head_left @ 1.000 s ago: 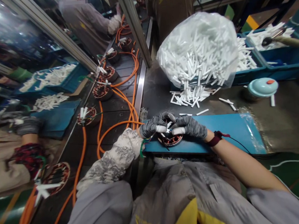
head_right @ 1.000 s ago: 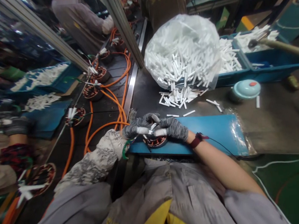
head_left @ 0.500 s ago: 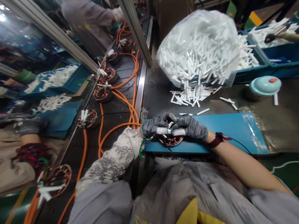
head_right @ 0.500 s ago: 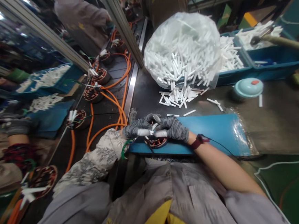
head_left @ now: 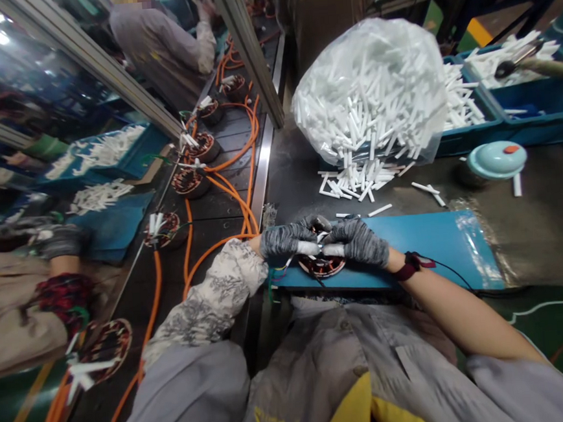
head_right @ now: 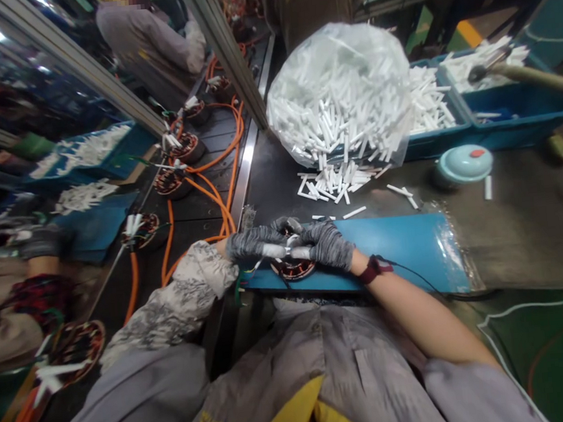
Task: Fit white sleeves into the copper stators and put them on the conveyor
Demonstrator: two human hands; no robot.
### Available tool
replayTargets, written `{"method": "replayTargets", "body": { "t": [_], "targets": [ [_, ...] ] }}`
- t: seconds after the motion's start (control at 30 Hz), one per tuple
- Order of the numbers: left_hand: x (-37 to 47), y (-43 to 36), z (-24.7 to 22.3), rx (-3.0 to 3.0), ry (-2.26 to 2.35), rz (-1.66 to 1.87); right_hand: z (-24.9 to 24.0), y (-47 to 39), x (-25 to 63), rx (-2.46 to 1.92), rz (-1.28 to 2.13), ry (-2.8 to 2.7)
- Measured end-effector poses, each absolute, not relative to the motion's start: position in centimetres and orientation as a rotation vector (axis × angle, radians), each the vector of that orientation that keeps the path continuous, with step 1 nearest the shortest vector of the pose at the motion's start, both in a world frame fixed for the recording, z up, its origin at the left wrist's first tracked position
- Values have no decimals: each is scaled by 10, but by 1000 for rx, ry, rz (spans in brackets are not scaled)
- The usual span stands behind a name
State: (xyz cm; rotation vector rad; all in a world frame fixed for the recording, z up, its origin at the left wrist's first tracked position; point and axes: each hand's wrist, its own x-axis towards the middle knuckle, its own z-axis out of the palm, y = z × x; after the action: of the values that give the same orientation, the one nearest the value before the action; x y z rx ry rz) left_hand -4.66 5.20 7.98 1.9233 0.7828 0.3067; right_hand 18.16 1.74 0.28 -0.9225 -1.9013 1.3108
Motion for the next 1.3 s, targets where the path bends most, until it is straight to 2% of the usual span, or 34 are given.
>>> {"method": "replayTargets", "body": {
  "t": [0.1, 0.23, 0.37, 0.5, 0.6, 0.73, 0.87, 1.0, 1.13, 1.3],
  "targets": [
    [-41, 65, 74, 1921, 596, 182, 2, 11, 182, -979, 1076, -1989],
    [-31, 62, 65, 2217, 821, 164, 2, 6, 187, -931, 915, -2023],
    [-22, 43, 64, 2462, 989, 109, 2, 10, 192, -823, 948, -2016],
    [-30, 29, 61, 2483, 1073, 204, 8, 14, 196, -757, 1090, -2000],
    [-43, 31, 56, 2425, 899, 293, 14, 16, 197, -716, 1254, -1979],
    [-52, 43, 57, 1968, 631, 278, 14, 16, 197, -692, 1366, -1940],
    [-49, 48, 58, 1864, 630, 274, 6, 11, 192, -786, 1252, -1921],
    [-29, 46, 48, 2306, 810, 216, -3, 5, 191, -908, 1054, -1891],
    [4, 43, 44, 2514, 917, 172, -5, -2, 206, -924, 1107, -1693],
    [-15, 33, 60, 2414, 1107, 464, 5, -32, 224, -1087, 939, -1751]
  ]
}}
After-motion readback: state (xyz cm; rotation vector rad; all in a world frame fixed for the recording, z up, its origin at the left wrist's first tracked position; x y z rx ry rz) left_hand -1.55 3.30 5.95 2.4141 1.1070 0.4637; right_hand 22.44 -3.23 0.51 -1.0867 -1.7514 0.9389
